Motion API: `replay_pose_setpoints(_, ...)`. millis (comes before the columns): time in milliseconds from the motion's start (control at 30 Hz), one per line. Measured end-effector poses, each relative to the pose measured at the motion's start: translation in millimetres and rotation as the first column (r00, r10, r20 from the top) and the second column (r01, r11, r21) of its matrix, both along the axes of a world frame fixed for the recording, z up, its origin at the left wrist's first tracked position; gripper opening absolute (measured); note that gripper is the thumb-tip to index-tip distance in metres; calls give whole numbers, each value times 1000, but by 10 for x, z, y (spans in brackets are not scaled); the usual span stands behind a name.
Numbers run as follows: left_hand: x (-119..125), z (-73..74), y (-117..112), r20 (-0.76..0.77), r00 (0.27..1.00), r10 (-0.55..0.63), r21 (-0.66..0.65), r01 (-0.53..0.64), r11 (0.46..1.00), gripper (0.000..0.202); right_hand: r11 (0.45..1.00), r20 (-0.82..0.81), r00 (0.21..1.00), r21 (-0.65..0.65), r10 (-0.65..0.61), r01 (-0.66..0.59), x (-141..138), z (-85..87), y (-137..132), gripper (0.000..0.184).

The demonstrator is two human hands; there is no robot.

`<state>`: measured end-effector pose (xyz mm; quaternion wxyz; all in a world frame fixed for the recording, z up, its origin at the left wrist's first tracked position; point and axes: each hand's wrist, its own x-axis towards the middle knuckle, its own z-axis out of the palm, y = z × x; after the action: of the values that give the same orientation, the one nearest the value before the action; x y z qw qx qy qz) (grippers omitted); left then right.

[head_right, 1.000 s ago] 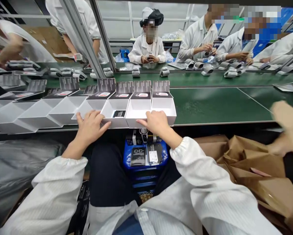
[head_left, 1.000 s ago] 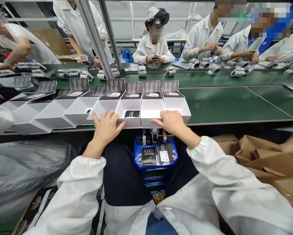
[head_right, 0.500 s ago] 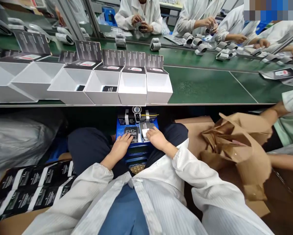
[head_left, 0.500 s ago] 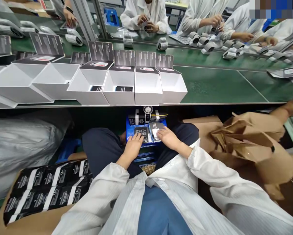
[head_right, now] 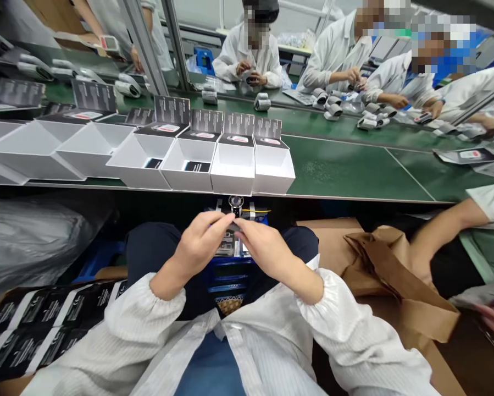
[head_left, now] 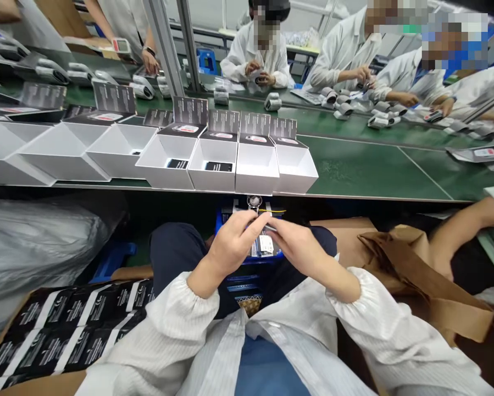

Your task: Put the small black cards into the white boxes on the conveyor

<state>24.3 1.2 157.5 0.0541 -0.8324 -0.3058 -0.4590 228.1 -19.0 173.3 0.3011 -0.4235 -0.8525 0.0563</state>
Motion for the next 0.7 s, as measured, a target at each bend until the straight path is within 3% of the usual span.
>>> replay_pose_setpoints(67, 16, 226, 62, 168, 984, 65, 94, -81, 992, 54, 972, -22, 998, 227, -62, 65, -26, 304, 210, 29)
replay_pose_setpoints(100, 9, 243, 90, 215, 972, 95, 92, -117, 989, 54, 944, -21, 993, 306, -120, 121, -28, 431, 365, 30)
replay_pose_setpoints(167, -25, 62, 126, 160, 979, 128, -18, -127, 992, 50, 910, 36, 978, 374, -205, 177, -12, 588, 699, 31)
replay_pose_setpoints(233, -62, -346, 114, -86, 991, 101, -234, -119, 965, 46, 915, 127, 970, 377, -205, 144, 21, 560, 933, 29)
replay_pose_setpoints(333, -91, -1059, 2, -484, 874, -50, -501, -229, 835, 57, 956, 236, 966, 292, -108, 36, 79, 141, 890, 23)
replay_pose_setpoints(433, -98, -1503, -82, -597, 793, -123, -579, -319, 751, 63, 999, 417, 909, 52, -17, -5, 140, -512, 511, 20)
replay_pose_setpoints(500, -112, -1608, -71, -589, 799, -122, -592, -323, 738, 58, 994, 548, 836, -105, 21, 44, 182, -906, 276, 20)
replay_pose_setpoints(567, -139, -1618, -36, -579, 806, -125, -595, -312, 741, 54, 978, 617, 786, -185, 38, 98, 214, -1179, 146, 18)
replay_pose_setpoints(633, -170, -1588, -13, -565, 816, -125, -591, -294, 752, 52, 971, 634, 772, -209, 43, 117, 230, -1315, 108, 18)
replay_pose_setpoints(700, -198, -1546, -16, -547, 830, -104, -575, -283, 768, 51, 970, 631, 775, -210, 40, 121, 225, -1347, 114, 21)
